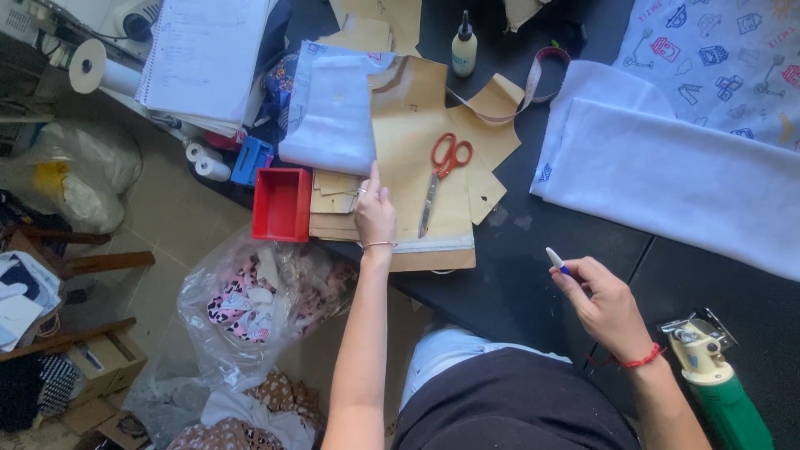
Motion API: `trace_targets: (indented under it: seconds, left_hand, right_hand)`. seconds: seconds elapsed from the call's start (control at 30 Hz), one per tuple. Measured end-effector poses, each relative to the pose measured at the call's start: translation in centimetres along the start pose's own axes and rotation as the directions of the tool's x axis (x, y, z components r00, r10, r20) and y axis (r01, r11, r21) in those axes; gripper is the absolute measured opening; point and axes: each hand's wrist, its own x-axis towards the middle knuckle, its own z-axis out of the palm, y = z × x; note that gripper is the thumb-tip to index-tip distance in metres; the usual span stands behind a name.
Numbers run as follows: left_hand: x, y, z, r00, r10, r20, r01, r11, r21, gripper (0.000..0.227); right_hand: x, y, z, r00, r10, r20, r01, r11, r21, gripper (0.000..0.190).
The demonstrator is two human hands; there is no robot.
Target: The person uses an electric fabric cutter to cut a piece of white fabric on a table. They then use scissors to trim the edges of the cut fabric. Finally, they place a paper pattern on the fabric and trace its outline with a pen.
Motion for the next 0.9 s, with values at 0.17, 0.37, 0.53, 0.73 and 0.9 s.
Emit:
trace_targets:
  seconds: [0.17, 0.37, 0.53, 0.73, 0.9]
  left_hand:
    - [-0.2, 0.9, 1.0, 0.959, 0.272, 0.08, -0.276, 0.96, 0.045, 0.06]
    - [-1.4, 1.7, 1.0, 0.948, 0.275, 0.157, -0.291, 0.953, 0.088, 0.051]
    - [-0.9, 0.3, 0.3, 0.962, 0.271, 0.019, -0.264, 0.916, 0.302, 0.034]
    - [1.1, -0.4, 1.6, 0.89, 0.449, 0.08, -0.441, 0.803, 0.401, 0.042]
    - [3.7, -0.4, 4.7, 0.93, 0.361, 0.072, -0.349, 0.8, 0.488, 0.062]
  right_hand:
    - [-0.8, 0.3, 0.8, 0.967, 0.252, -0.023, -0.252, 0.968, 0.014, 0.015]
    - [-0.1, 0.8, 2.3, 0.946, 0.324, 0.02, -0.325, 0.945, 0.036, 0.016]
    - [1.2, -0.7, 2.4, 0.961, 0.274, 0.021, -0.275, 0.961, 0.02, 0.017]
    - [1.9, -1.8, 2.7, 0.97, 0.237, 0.05, -0.237, 0.971, 0.01, 0.017]
    - [2.2, -2.4, 2.8, 0.965, 0.246, 0.095, -0.248, 0.968, 0.019, 0.019]
